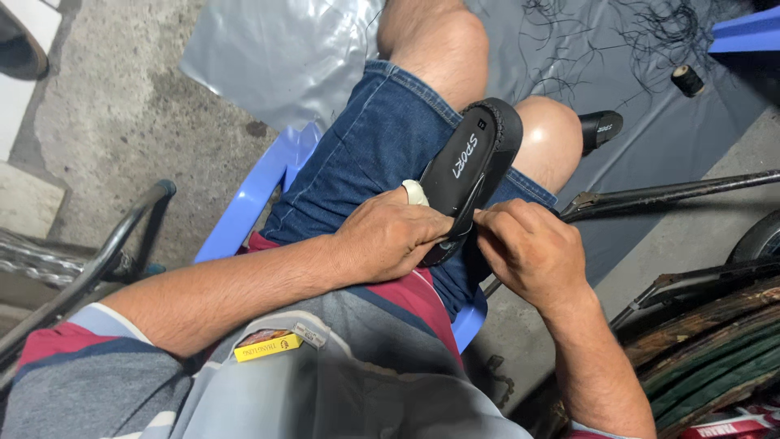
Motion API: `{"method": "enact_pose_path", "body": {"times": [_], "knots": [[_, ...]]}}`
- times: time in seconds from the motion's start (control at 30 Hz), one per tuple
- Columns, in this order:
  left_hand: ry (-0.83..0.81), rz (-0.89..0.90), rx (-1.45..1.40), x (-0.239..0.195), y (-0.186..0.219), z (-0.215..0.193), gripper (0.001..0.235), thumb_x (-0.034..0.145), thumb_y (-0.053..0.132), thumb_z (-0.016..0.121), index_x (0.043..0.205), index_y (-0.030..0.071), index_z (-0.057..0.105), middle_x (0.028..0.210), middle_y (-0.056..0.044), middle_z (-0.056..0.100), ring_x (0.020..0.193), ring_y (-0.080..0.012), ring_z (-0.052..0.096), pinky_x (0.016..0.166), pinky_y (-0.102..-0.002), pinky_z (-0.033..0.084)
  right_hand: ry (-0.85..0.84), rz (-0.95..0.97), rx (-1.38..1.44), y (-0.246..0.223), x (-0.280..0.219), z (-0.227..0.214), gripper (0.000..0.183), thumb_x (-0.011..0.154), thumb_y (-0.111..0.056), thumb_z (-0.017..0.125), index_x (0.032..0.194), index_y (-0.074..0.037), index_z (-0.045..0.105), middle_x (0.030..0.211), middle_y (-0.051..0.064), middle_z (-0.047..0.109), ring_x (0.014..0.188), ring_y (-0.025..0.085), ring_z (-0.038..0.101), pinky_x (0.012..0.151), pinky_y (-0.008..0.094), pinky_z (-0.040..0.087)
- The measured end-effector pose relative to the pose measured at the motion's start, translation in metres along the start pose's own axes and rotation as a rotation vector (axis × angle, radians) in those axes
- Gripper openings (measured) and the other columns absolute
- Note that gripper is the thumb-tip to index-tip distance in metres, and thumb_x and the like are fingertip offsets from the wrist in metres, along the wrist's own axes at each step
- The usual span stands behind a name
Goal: The person sews a black slipper using a needle and thread. They repeatedly push the needle through the slipper strap and pull the thread to secure it. The person holds the slipper on their lap while working.
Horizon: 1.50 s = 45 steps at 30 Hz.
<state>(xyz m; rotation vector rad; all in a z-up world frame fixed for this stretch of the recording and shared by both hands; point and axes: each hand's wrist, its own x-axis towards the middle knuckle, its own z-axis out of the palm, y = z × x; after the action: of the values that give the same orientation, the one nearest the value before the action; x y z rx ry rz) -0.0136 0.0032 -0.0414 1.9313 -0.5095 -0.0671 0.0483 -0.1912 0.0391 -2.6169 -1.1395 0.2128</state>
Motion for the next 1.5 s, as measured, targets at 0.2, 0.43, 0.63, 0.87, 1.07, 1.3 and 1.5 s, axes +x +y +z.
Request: {"method": "enact_pose_path", "body": {"times": [0.2, 0.43, 0.63, 0.87, 1.07, 1.3, 1.5], "knots": [[-0.168, 0.015, 0.135, 0.030, 0.008, -0.048, 0.018, 0.080, 0.020, 0.061, 0.097, 0.017, 0.067, 0.085, -0.002, 0.066, 0.076, -0.0268, 0.061, 0.066, -0.035, 0.047, 0.005, 0.128, -0.004, -0.006, -0.001, -0.008, 0.014, 0.080, -0.019, 0.066, 0.093, -0.015, 0.064, 0.082, 0.000, 0.060, 0.075, 0.020, 0.061, 0.064, 0.030, 0.051], [-0.359, -0.029, 0.280, 0.044, 0.006, -0.079, 0.015, 0.081, 0.026, 0.061, 0.092, 0.019, 0.068, 0.079, -0.003, 0.063, 0.071, -0.0302, 0.058, 0.062, -0.037, 0.049, 0.084, 0.230, 0.098, -0.010, -0.013, -0.009, 0.014, 0.084, -0.015, 0.063, 0.097, -0.017, 0.066, 0.088, -0.001, 0.064, 0.077, 0.021, 0.063, 0.065, 0.033, 0.052], [-0.587, -0.191, 0.437, 0.065, 0.009, -0.116, 0.014, 0.074, 0.034, 0.063, 0.081, 0.023, 0.071, 0.080, 0.003, 0.064, 0.073, -0.0240, 0.059, 0.068, -0.034, 0.046, 0.128, 0.224, 0.231, -0.005, -0.014, -0.004, 0.011, 0.085, -0.014, 0.062, 0.094, -0.016, 0.068, 0.084, 0.000, 0.065, 0.075, 0.021, 0.064, 0.063, 0.032, 0.051], [-0.256, -0.633, -0.947, 0.070, 0.011, -0.074, 0.013, 0.076, 0.014, 0.064, 0.086, 0.006, 0.067, 0.104, -0.010, 0.067, 0.078, -0.0129, 0.065, 0.057, -0.021, 0.055, 0.145, 0.287, 0.391, -0.004, -0.012, -0.007, 0.015, 0.081, -0.012, 0.065, 0.096, -0.015, 0.068, 0.083, 0.001, 0.066, 0.076, 0.021, 0.065, 0.063, 0.033, 0.053], [-0.193, -0.522, -0.444, 0.071, -0.010, -0.048, 0.016, 0.081, 0.012, 0.064, 0.096, 0.007, 0.068, 0.086, -0.012, 0.066, 0.070, -0.0185, 0.064, 0.047, -0.023, 0.054, 0.132, 0.311, 0.466, -0.005, -0.013, -0.007, 0.017, 0.080, -0.011, 0.066, 0.097, -0.013, 0.068, 0.084, 0.004, 0.066, 0.076, 0.024, 0.065, 0.064, 0.035, 0.052], [-0.591, -0.491, -0.093, 0.091, 0.004, -0.053, 0.019, 0.074, 0.018, 0.064, 0.089, 0.016, 0.051, 0.073, 0.001, 0.069, 0.070, -0.0224, 0.067, 0.060, -0.034, 0.052, 0.157, 0.340, 0.444, -0.007, -0.017, 0.001, 0.019, 0.082, -0.014, 0.064, 0.100, -0.016, 0.068, 0.086, 0.000, 0.066, 0.077, 0.020, 0.065, 0.065, 0.032, 0.051], [-0.595, -0.407, -0.194, 0.093, 0.012, -0.067, 0.030, 0.074, 0.007, 0.060, 0.101, 0.010, 0.047, 0.077, -0.011, 0.067, 0.062, -0.0283, 0.065, 0.055, -0.038, 0.050, 0.044, 0.350, 0.344, -0.008, -0.022, -0.012, 0.024, 0.084, -0.015, 0.057, 0.106, -0.018, 0.065, 0.083, 0.003, 0.063, 0.073, 0.026, 0.063, 0.062, 0.038, 0.051]]}}
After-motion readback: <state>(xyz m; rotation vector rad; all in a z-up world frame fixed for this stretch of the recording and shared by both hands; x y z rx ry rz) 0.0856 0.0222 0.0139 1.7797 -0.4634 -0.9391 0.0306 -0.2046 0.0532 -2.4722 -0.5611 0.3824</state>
